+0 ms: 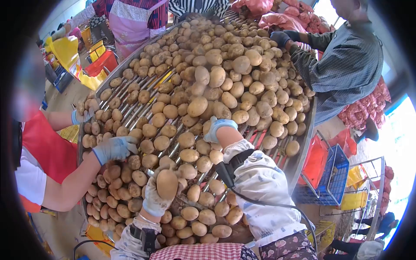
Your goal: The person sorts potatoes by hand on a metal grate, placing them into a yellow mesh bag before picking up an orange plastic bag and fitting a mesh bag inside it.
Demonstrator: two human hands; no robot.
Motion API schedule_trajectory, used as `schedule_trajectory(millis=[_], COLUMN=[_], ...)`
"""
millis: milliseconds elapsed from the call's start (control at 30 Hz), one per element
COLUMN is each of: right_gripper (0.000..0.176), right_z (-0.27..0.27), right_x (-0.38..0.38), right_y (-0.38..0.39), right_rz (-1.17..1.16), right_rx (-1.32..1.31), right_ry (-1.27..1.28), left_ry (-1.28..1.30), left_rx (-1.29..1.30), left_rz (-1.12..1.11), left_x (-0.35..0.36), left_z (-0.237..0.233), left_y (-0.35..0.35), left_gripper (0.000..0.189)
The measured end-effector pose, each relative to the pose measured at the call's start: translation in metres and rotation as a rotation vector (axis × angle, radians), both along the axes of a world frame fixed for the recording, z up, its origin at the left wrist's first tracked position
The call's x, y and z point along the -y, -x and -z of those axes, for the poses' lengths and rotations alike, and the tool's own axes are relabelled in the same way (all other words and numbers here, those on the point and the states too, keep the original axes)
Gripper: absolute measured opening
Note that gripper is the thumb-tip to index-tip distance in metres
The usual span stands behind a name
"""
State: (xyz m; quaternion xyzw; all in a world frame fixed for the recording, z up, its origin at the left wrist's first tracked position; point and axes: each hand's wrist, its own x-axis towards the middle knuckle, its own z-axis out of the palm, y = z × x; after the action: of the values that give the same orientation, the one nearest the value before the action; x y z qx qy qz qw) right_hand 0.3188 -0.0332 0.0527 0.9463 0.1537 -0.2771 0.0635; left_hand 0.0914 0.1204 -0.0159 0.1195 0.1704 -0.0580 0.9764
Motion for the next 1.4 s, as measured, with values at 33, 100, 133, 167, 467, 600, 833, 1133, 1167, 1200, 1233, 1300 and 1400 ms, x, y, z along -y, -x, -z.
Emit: schedule_trajectory(millis=[33, 100, 133, 167, 467, 600, 833, 1133, 1167, 1200, 1233, 1300, 1400], right_gripper=[0.086, 0.087, 0.088, 0.084, 0.059, 0.07, 0.079, 0.036, 0.034, 0.034, 0.035, 0.036, 0.038], right_z=[0.002, -0.003, -0.006, 0.006, 0.049, 0.03, 0.052, 0.04, 0.046, 0.053, 0.061, 0.071, 0.063], right_x=[0.001, 0.011, 0.015, 0.024, 0.096, 0.09, 0.078, 0.095, 0.095, 0.098, 0.102, 0.108, 0.121], right_y=[0.001, 0.014, 0.021, 0.024, 0.148, 0.202, 0.26, 0.288, 0.291, 0.292, 0.292, 0.292, 0.301], right_rz=[0.031, 0.076, 0.115, 0.162, 0.893, 0.777, 1.123, 1.11, 1.088, 1.096, 1.118, 1.144, 1.075], right_rx=[-0.013, 0.001, 0.011, -0.007, -1.048, -1.602, -1.201, -1.007, -0.977, -0.983, -0.94, -0.902, -0.924], right_ry=[-0.033, -0.114, -0.195, -0.319, -2.286, -2.518, -2.449, -2.75, -2.764, -2.762, -2.743, -2.718, -2.709], left_ry=[-0.016, 0.135, 0.284, 0.282, -0.079, -0.145, -1.702, -1.265, -1.681, -2.096, -2.51, -2.575, -2.671], left_rx=[0.072, 0.103, 0.132, 0.094, 0.21, -0.117, 0.363, 0.29, 0.381, 0.471, 0.563, 0.542, 0.413], left_rz=[0.025, 0.078, 0.123, 0.113, 0.26, 0.181, -0.265, -0.026, 0.05, 0.137, 0.236, 0.337, 0.453], left_x=[-0.002, -0.005, -0.007, -0.005, 0.005, 0.032, 0.083, 0.068, 0.064, 0.058, 0.052, 0.035, 0.02], left_z=[-0.002, -0.006, -0.01, -0.021, -0.01, -0.031, -0.024, -0.019, -0.017, -0.016, -0.015, -0.001, 0.011], left_y=[0.008, 0.008, 0.007, 0.008, 0.03, 0.027, 0.033, 0.079, 0.089, 0.098, 0.105, 0.107, 0.096], left_gripper=[0.045, 0.048, 0.05, 0.053, 0.057, 0.058, 0.032, 0.037, 0.044, 0.052, 0.061, 0.067, 0.068])
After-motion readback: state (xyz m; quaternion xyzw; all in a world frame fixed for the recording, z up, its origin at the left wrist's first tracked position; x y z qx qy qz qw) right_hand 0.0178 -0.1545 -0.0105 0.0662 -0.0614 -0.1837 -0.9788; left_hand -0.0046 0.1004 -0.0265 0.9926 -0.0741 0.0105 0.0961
